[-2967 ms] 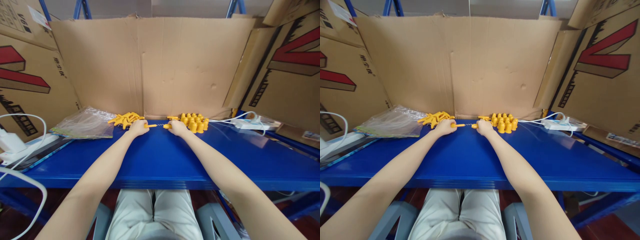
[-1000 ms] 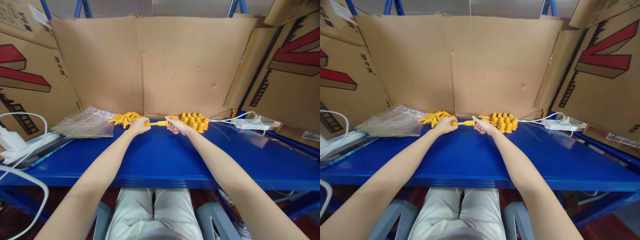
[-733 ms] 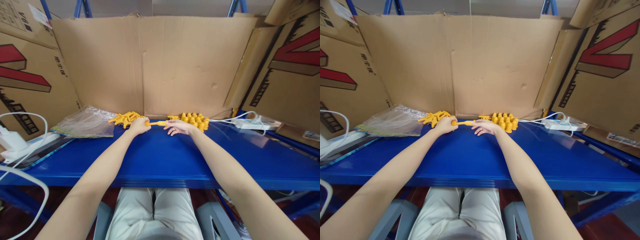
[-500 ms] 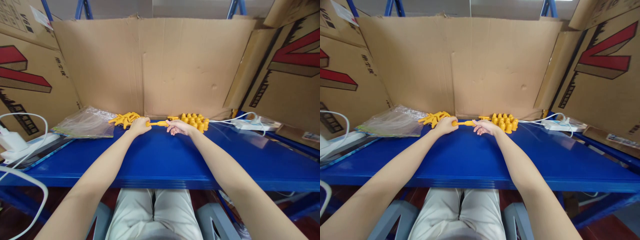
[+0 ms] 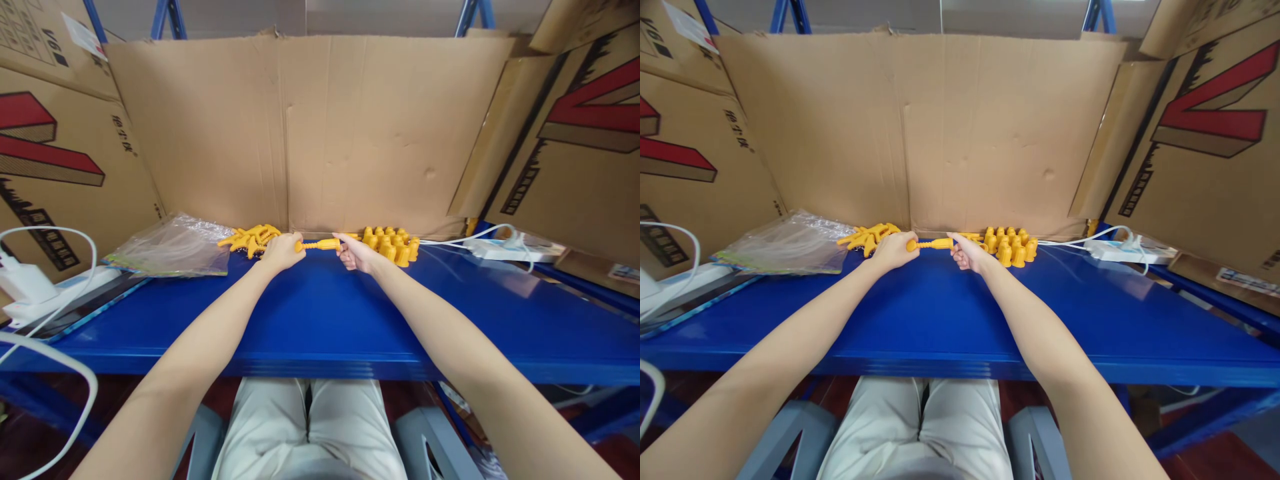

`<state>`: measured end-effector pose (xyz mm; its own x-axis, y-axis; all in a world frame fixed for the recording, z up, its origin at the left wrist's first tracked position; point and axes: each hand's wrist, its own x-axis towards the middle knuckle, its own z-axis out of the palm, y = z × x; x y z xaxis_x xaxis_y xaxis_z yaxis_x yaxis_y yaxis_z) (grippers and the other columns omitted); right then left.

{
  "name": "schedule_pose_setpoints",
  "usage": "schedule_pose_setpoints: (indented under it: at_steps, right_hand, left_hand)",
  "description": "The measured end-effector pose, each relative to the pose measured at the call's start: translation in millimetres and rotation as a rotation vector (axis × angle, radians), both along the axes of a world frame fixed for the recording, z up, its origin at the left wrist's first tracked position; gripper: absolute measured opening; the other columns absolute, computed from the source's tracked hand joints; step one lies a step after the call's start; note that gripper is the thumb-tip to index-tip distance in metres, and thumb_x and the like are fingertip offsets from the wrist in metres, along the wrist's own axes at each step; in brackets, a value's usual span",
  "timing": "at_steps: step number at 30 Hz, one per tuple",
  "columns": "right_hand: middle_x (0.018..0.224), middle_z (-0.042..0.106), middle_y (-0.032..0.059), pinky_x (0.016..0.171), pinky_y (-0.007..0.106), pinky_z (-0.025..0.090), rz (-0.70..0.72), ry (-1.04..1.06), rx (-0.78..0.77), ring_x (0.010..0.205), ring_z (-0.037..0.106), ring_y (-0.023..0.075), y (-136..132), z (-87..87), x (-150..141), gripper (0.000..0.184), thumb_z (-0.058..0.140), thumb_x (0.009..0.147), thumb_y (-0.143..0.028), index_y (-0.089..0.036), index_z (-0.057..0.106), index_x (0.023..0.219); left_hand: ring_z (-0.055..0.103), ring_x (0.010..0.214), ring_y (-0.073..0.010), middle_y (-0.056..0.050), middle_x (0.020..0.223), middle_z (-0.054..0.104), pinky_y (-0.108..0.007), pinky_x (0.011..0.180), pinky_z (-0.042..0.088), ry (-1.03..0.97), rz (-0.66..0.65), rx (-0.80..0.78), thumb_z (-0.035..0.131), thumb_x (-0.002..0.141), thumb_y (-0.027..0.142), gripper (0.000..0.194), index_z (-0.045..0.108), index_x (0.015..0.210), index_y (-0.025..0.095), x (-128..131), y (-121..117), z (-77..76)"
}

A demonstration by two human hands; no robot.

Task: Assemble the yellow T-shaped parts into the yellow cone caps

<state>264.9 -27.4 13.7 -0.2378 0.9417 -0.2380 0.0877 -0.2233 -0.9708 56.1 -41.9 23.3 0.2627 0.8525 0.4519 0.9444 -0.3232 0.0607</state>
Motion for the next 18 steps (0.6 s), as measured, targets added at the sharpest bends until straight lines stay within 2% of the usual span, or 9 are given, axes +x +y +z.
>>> schedule_pose_setpoints:
  at_steps: [8, 14, 18]
  right_hand:
    - [0.037, 0.032, -0.0079, 0.032, 0.018, 0.018, -0.007, -0.012, -0.05, 0.03, 0.022, 0.0053, 2.6, -1.8, 2.1, 0.051, 0.041, 0.091, -0.062, -0.021, 0.04, 0.061]
    - [0.037, 0.034, -0.0068, 0.031, 0.018, 0.019, 0.03, -0.05, -0.081, 0.029, 0.025, 0.0055, 0.4, -0.7, 0.8, 0.056, 0.033, 0.091, -0.069, -0.02, 0.043, 0.064]
    - [0.042, 0.044, -0.003, 0.031, 0.019, 0.025, 0.062, -0.09, -0.072, 0.03, 0.034, 0.0072, 0.5, -0.8, 3.8, 0.063, 0.029, 0.086, -0.076, -0.018, 0.05, 0.071]
  left_hand:
    - [0.064, 0.092, -0.0232, -0.007, 0.099, 0.071, -0.028, 0.074, 0.045, 0.01, -0.037, 0.007, 0.057, 0.081, 0.043, 0.032, 0.064, 0.103, 0.02, -2.1, 2.3, -2.2]
    - [0.064, 0.089, -0.0244, -0.008, 0.096, 0.07, -0.029, 0.073, 0.045, -0.01, -0.034, 0.001, 0.059, 0.08, 0.046, 0.033, 0.065, 0.1, 0.02, -2.5, 3.3, -3.5]
    - [0.064, 0.089, -0.0234, -0.007, 0.096, 0.07, -0.029, 0.073, 0.045, -0.025, -0.014, -0.011, 0.061, 0.079, 0.046, 0.032, 0.065, 0.099, 0.021, -3.5, 4.4, -3.8]
